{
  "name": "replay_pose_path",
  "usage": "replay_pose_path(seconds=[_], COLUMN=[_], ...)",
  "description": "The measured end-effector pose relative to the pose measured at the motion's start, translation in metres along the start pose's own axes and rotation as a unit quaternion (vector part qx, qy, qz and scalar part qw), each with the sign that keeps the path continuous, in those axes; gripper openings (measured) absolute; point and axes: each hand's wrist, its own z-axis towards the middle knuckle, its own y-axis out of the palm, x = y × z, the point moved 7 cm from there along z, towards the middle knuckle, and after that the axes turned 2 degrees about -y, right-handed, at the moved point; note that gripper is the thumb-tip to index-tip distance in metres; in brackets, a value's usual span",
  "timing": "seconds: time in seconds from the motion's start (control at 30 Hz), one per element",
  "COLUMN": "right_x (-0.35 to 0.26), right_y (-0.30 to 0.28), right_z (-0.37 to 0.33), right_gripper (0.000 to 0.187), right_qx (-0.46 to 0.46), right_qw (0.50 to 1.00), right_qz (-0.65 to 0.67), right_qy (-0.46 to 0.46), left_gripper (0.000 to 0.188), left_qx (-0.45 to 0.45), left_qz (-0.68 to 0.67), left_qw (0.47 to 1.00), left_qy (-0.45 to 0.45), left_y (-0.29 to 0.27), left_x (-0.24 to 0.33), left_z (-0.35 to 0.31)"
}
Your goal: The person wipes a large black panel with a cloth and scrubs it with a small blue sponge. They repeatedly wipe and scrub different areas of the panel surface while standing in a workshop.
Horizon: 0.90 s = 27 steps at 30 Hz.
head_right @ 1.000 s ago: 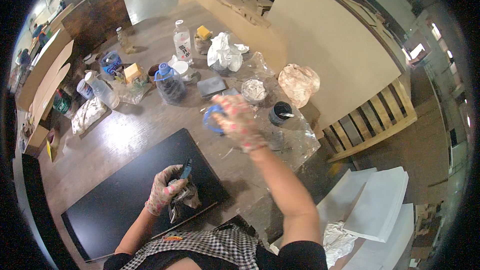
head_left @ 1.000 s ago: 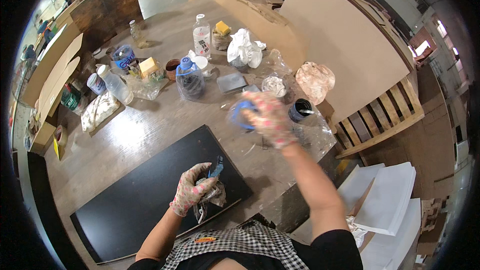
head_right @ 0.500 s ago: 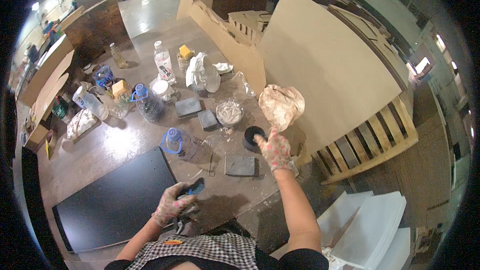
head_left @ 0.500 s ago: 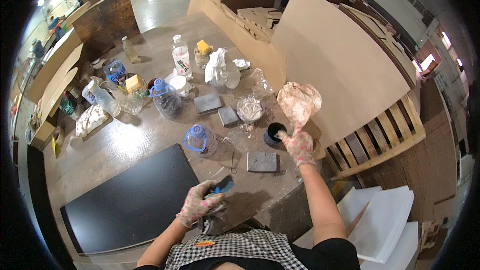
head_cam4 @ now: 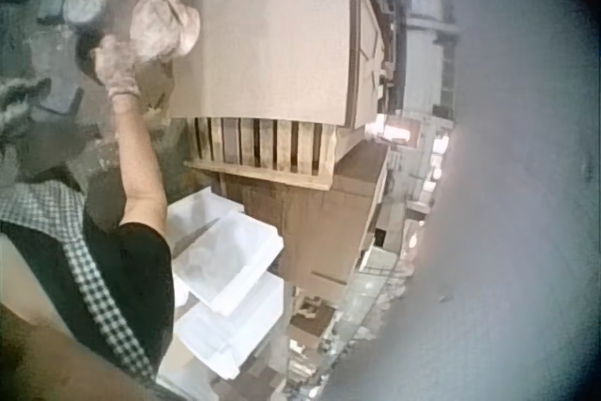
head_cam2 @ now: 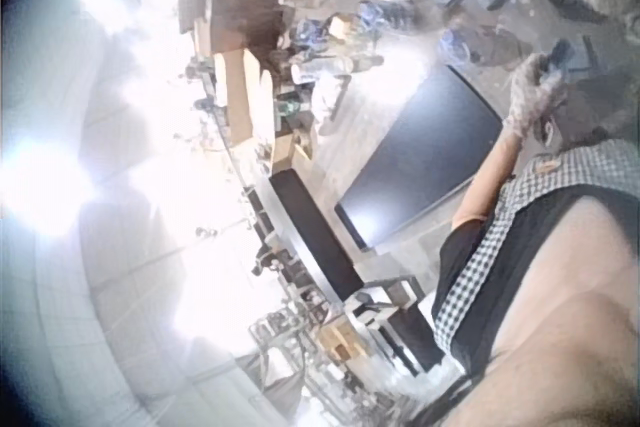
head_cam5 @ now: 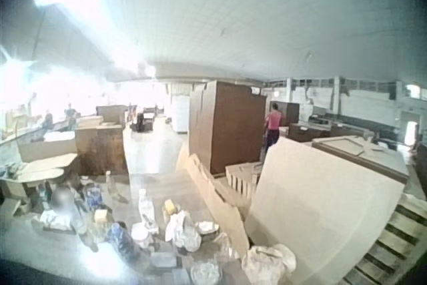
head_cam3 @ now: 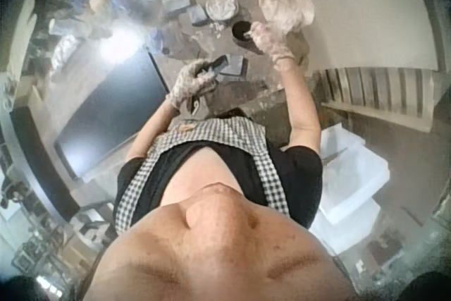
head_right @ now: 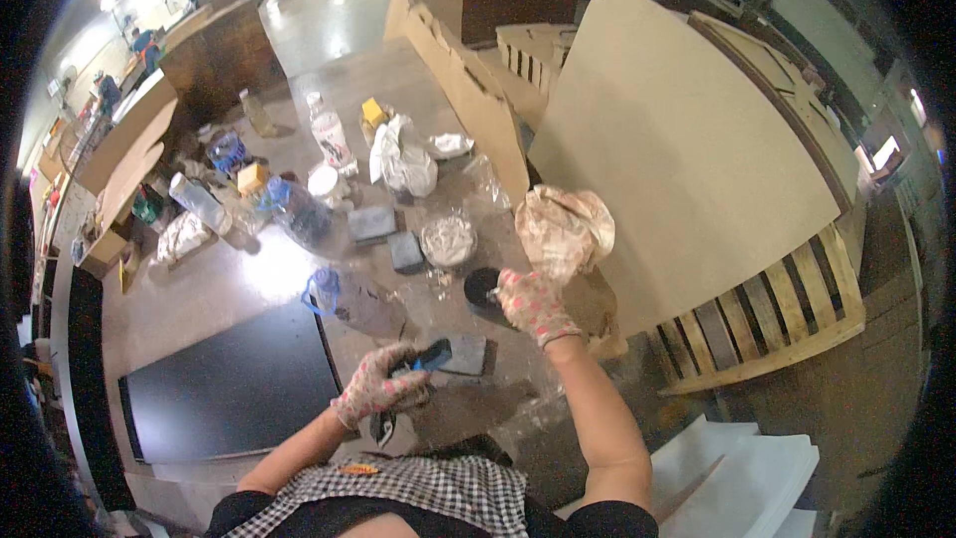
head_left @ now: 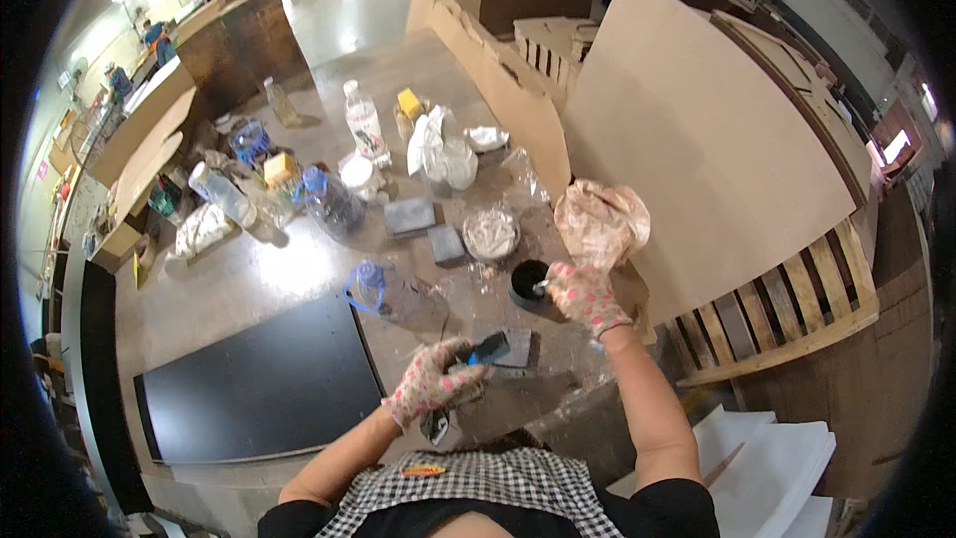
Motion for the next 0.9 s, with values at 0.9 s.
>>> replay_pose_path(seconds=[0.9], right_x=[0.013], right_y=[-0.005], right_z=[-0.072], right_gripper=[0.033], right_qx=[0.214], right_qw=[0.896], right_qz=[0.381], right_qy=[0.079], left_gripper=[0.046], left_qx=[0.117], left_qz=[0.258], left_qw=[0.956], left_qy=[0.080], left_y=[-0.013], left_x=[0.026], left_z=[0.080])
